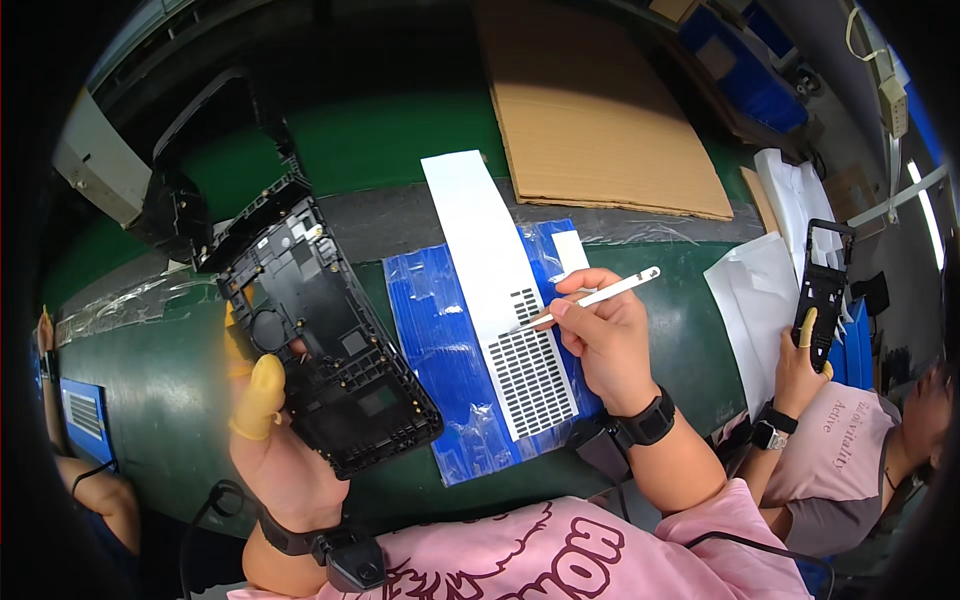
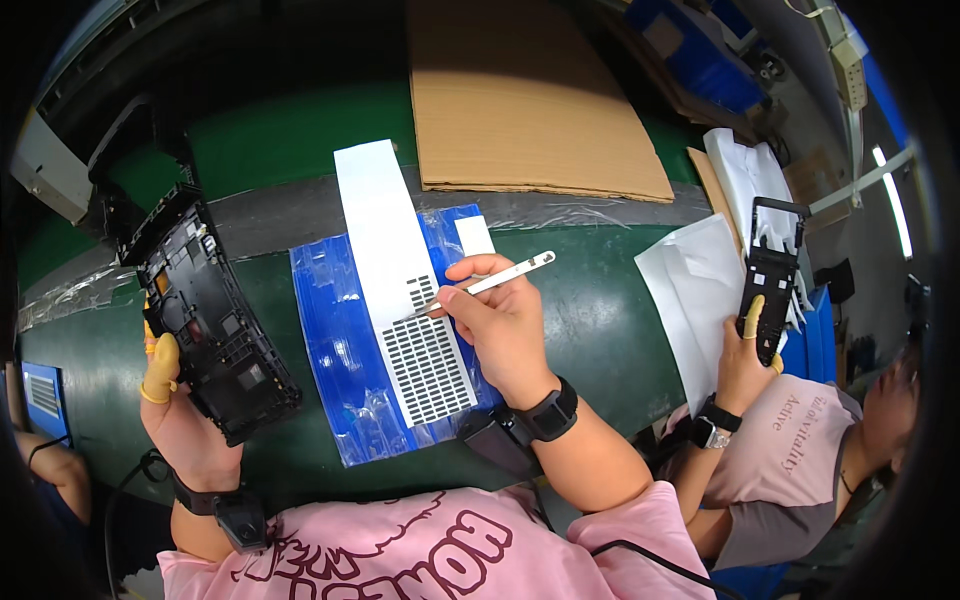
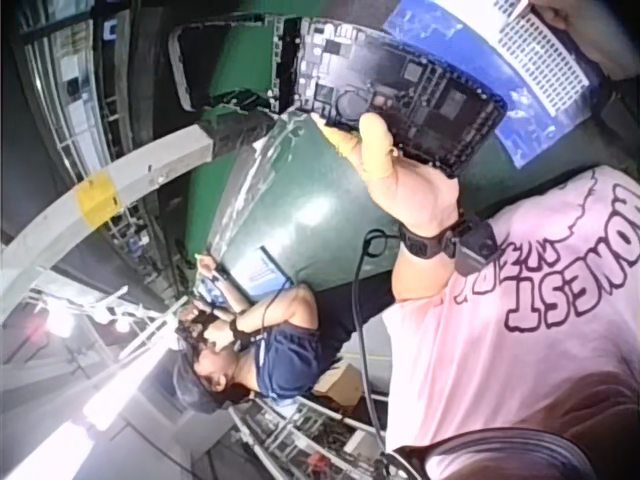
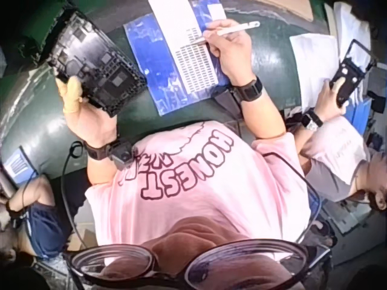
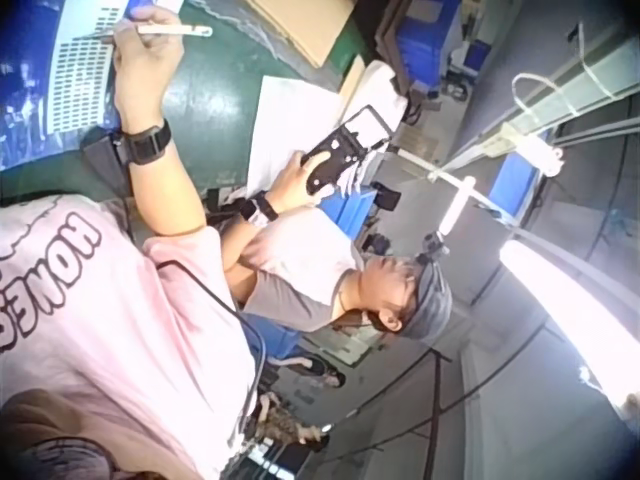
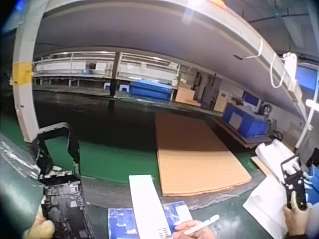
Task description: Assembling plastic internal components and checking fits for electronic or mechanical device casings at a factory workbench.
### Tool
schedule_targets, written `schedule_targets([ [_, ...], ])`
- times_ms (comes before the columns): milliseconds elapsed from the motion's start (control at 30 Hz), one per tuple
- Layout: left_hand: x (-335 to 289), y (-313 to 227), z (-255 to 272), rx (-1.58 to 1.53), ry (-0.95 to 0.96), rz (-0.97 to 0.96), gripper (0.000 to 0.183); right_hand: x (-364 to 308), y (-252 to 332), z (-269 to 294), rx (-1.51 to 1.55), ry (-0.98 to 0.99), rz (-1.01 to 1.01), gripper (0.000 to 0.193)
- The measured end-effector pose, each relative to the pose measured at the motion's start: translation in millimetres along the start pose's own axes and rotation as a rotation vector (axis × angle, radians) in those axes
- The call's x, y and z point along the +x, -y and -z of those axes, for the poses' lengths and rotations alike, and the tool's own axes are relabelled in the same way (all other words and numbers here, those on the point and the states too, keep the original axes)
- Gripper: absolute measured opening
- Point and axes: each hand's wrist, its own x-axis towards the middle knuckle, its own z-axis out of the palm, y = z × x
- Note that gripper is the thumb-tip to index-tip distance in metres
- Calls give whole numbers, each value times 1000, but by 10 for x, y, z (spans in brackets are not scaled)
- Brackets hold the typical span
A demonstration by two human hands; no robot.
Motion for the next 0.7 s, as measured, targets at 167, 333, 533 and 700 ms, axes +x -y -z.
schedule_targets([
  [167,-13,8,29,-97,-114,45,35,2,-22,-16,-31,3,8,17],
  [333,28,41,-3,-15,-122,70,40,5,-43,-18,-26,13,14,18],
  [533,-22,3,-105,-99,58,182,45,-164,268,-71,91,35,172,19],
  [700,-61,-58,-77,-150,121,170,48,-429,642,-574,103,168,314,23],
])
